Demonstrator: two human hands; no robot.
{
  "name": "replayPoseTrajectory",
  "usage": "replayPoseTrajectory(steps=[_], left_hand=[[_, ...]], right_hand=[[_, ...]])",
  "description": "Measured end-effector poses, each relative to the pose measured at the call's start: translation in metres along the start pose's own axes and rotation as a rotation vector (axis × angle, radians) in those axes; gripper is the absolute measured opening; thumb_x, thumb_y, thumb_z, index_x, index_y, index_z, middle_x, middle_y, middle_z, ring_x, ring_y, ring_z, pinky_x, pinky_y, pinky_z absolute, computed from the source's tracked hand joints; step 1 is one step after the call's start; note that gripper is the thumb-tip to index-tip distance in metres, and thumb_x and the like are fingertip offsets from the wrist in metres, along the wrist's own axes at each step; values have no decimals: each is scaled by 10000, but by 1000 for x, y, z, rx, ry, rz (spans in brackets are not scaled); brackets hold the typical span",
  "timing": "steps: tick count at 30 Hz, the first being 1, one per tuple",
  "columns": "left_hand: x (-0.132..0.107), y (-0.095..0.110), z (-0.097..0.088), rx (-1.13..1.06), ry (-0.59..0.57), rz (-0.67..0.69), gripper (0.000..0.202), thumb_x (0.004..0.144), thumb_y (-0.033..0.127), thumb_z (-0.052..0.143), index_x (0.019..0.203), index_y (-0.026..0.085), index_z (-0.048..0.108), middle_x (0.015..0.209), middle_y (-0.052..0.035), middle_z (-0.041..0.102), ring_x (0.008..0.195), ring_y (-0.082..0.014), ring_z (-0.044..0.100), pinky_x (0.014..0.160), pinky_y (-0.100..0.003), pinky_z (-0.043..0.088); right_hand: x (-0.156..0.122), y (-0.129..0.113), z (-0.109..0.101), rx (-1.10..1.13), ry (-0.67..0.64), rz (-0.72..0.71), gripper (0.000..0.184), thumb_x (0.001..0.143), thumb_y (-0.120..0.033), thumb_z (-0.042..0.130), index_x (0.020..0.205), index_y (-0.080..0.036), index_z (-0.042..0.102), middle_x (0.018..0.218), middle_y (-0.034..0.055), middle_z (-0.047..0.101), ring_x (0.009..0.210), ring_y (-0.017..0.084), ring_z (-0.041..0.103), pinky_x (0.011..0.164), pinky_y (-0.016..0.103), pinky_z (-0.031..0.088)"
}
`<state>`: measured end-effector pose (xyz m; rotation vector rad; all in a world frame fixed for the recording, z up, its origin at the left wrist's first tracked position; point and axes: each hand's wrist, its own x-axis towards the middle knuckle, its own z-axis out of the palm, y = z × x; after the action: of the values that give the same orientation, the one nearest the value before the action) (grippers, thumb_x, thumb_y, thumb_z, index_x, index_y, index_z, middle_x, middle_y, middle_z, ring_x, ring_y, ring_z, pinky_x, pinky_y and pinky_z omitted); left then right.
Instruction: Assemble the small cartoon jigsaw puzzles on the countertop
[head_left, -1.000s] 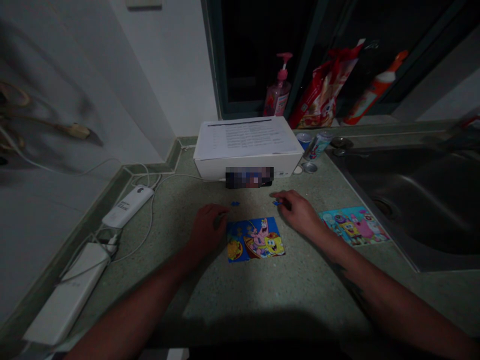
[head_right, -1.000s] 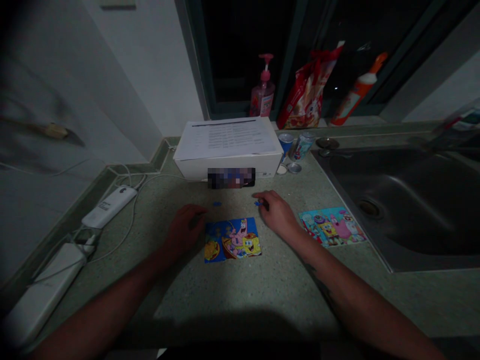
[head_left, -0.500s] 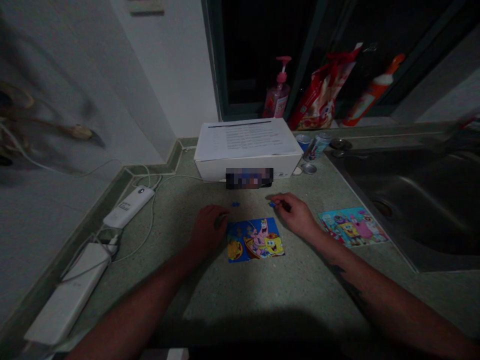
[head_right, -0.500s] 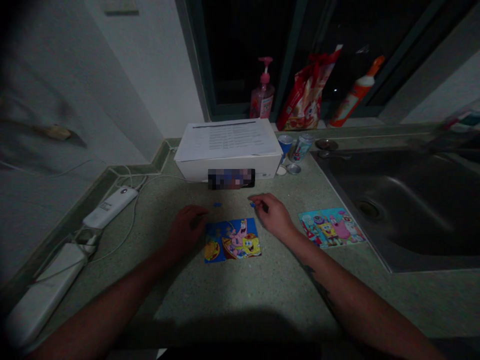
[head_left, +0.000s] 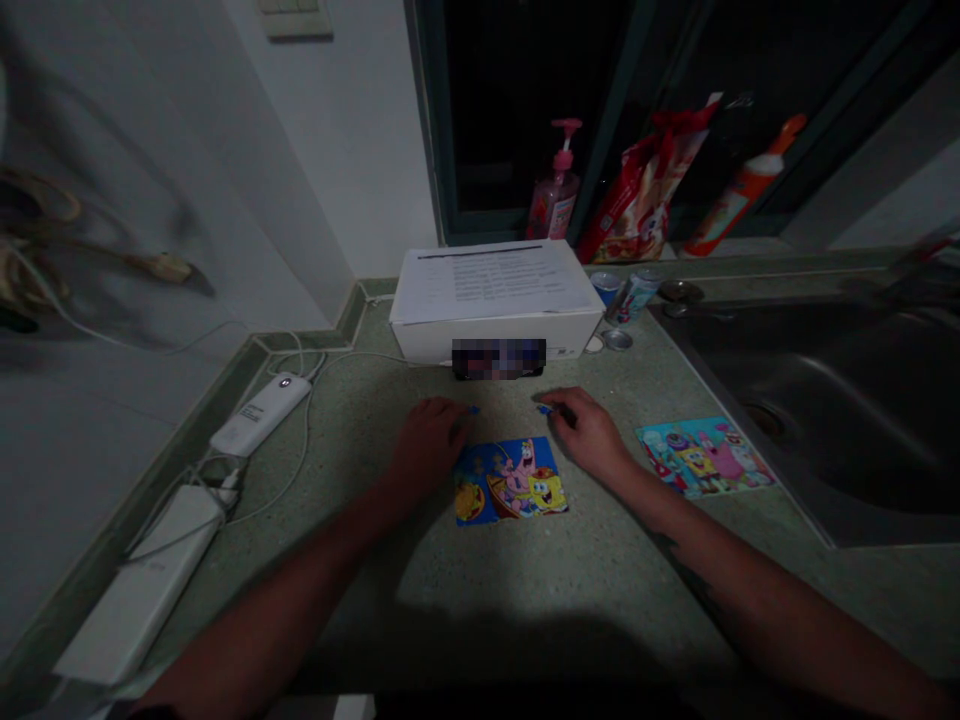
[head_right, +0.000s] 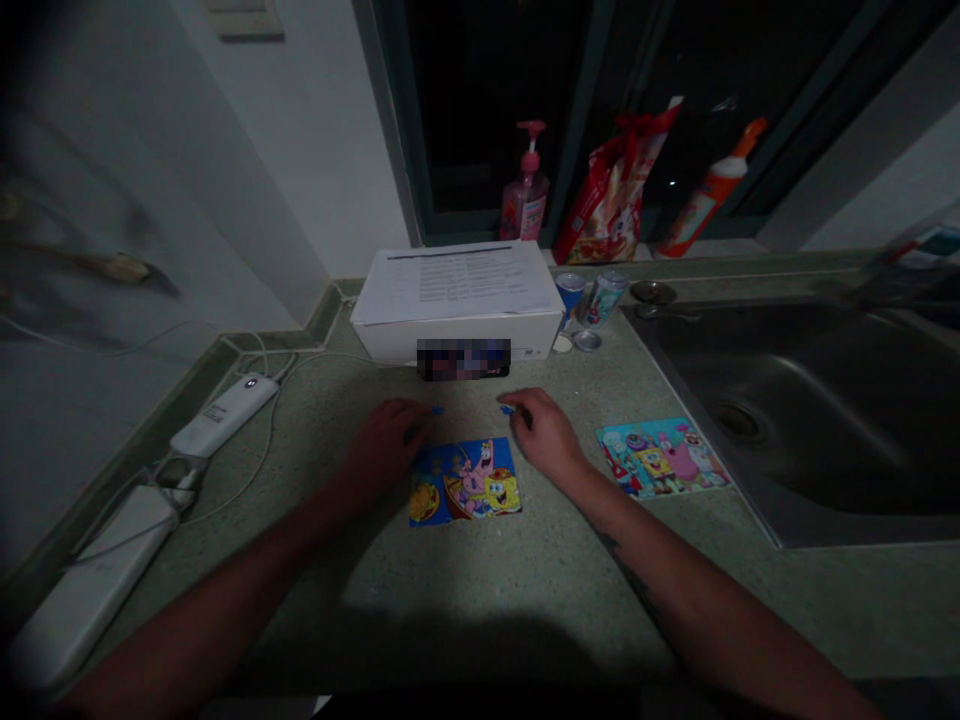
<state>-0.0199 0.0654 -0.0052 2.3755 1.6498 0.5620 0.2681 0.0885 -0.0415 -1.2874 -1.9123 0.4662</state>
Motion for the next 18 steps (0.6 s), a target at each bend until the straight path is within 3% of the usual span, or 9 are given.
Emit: replayPoseTrajectory(steps=[10,18], left_hand=[[19,-5,7,35,-26,-11,182,974,213,640,1100,202,771,1114,-108,722,1116,-301,639,1043,-469,513],[21,-8,6,-34,-24,-34,136,935,194,666,1013,213,775,1068,-100,720,1079,-295,650,1014,-475,533]], right_hand=[[0,-5,-1,-27,15,18,315,876,-138,563,1127,-219,736,1080,93,703,929,246,673,874,414,555],[0,-6,-1,-40,35,0,297,884,-135,564,1113,-232,727,1089,93,710,1013,266,672,905,427,551]])
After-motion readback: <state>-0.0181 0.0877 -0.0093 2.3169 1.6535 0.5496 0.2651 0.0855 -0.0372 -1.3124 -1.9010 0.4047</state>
